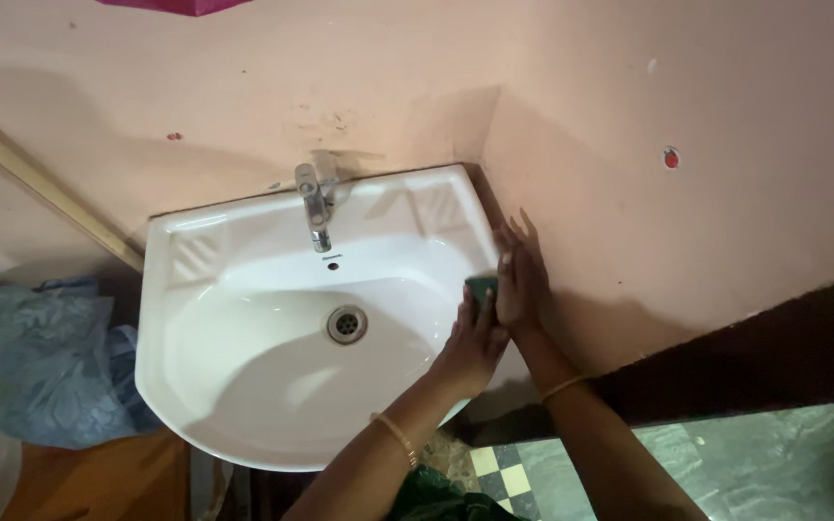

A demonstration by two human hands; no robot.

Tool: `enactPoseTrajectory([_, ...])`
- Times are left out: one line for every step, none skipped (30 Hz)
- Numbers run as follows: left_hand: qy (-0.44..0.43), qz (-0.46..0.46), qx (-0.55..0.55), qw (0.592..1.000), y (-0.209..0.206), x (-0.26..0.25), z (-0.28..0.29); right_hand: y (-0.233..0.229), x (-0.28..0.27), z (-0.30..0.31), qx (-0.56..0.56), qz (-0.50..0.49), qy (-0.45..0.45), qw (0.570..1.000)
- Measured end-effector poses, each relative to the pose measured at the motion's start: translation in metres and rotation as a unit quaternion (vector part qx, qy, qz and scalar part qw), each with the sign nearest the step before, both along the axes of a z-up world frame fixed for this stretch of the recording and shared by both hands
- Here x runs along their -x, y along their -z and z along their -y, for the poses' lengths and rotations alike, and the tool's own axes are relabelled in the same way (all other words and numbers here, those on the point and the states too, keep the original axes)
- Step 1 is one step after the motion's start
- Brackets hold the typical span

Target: The person wipes the surfaces of a white ceramic sink and the faucet with a green sponge, moving the sponge across different parts of the basin and rim.

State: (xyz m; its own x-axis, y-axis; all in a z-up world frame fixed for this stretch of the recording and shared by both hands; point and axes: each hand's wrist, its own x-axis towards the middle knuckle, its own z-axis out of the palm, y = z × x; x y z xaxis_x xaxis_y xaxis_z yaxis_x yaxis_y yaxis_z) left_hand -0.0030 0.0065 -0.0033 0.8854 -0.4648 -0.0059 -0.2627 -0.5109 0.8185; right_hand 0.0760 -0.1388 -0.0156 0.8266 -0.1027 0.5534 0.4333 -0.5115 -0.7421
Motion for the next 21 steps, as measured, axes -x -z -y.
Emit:
enactPoseTrajectory([-0.001, -0.001, 0.002, 1.000, -0.001, -0.004, 0.006, -0.002, -0.003, 0.000, -0.053, -0.013, -0.019, 0.998])
enactPoseTrajectory([-0.021, -0.013, -0.003, 1.000, -0.002, -0.007, 0.010, -0.005, -0.004, -0.001, -0.106, -0.026, -0.037, 0.993])
enactPoseTrajectory([-0.042, -0.025, -0.009, 0.999, -0.003, -0.008, 0.013, -0.009, -0.003, 0.000, -0.105, -0.028, -0.040, 0.993])
enactPoseTrajectory([-0.044, -0.027, -0.008, 0.999, -0.004, -0.007, 0.013, -0.016, -0.002, 0.004, -0.015, -0.070, -0.006, 0.997])
enactPoseTrajectory([-0.042, -0.022, -0.008, 0.999, -0.006, -0.006, 0.012, -0.021, 0.000, 0.003, 0.073, -0.112, 0.028, 0.991])
enactPoseTrajectory([-0.040, -0.017, -0.008, 0.999, -0.009, -0.005, 0.010, -0.027, 0.000, 0.000, 0.073, -0.114, 0.026, 0.990])
enactPoseTrajectory([-0.041, -0.016, -0.008, 0.999, -0.012, -0.003, 0.008, -0.034, -0.002, -0.001, 0.252, -0.064, 0.035, 0.965])
enactPoseTrajectory([-0.048, -0.060, -0.025, 0.997, -0.015, -0.001, 0.006, -0.040, -0.003, -0.003, 0.422, -0.013, 0.042, 0.905])
enactPoseTrajectory([-0.056, -0.106, -0.045, 0.992, -0.017, 0.004, 0.001, -0.043, -0.001, -0.008, 0.421, -0.014, 0.038, 0.906])
enactPoseTrajectory([-0.059, -0.109, -0.046, 0.991, -0.018, 0.009, -0.005, -0.046, 0.003, -0.012, 0.461, -0.041, 0.023, 0.886])
enactPoseTrajectory([-0.036, -0.101, -0.059, 0.993, -0.017, 0.014, -0.015, -0.046, 0.006, -0.016, 0.498, -0.068, 0.007, 0.864])
enactPoseTrajectory([-0.013, -0.093, -0.072, 0.993, -0.016, 0.019, -0.024, -0.043, 0.006, -0.023, 0.496, -0.069, 0.004, 0.865])
enactPoseTrajectory([-0.015, -0.094, -0.073, 0.993, -0.016, 0.025, -0.032, -0.037, 0.003, -0.029, 0.511, -0.057, -0.044, 0.857])
enactPoseTrajectory([-0.005, -0.061, -0.084, 0.995, -0.016, 0.032, -0.042, -0.029, 0.000, -0.032, 0.523, -0.045, -0.091, 0.846])
enactPoseTrajectory([0.004, -0.028, -0.095, 0.995, -0.018, 0.036, -0.052, -0.015, 0.004, -0.041, 0.583, -0.105, -0.101, 0.800])
enactPoseTrajectory([0.018, -0.086, -0.108, 0.990, -0.022, 0.041, -0.065, 0.004, 0.015, -0.052, 0.637, -0.165, -0.109, 0.745])
enactPoseTrajectory([0.031, -0.144, -0.121, 0.982, -0.026, 0.051, -0.083, 0.023, 0.031, -0.068, 0.643, -0.160, -0.127, 0.738])
enactPoseTrajectory([0.021, -0.154, -0.158, 0.975, -0.031, 0.061, -0.104, 0.037, 0.039, -0.083, 0.649, -0.155, -0.145, 0.730])
enactPoseTrajectory([0.009, -0.162, -0.193, 0.968, -0.034, 0.070, -0.124, 0.046, 0.047, -0.091, 0.617, -0.243, -0.172, 0.728])
enactPoseTrajectory([-0.003, -0.117, -0.220, 0.968, -0.037, 0.081, -0.142, 0.051, 0.057, -0.109, 0.579, -0.330, -0.198, 0.719])
enactPoseTrajectory([-0.013, -0.075, -0.246, 0.966, -0.038, 0.096, -0.158, 0.052, 0.064, -0.126, 0.584, -0.316, -0.277, 0.695])
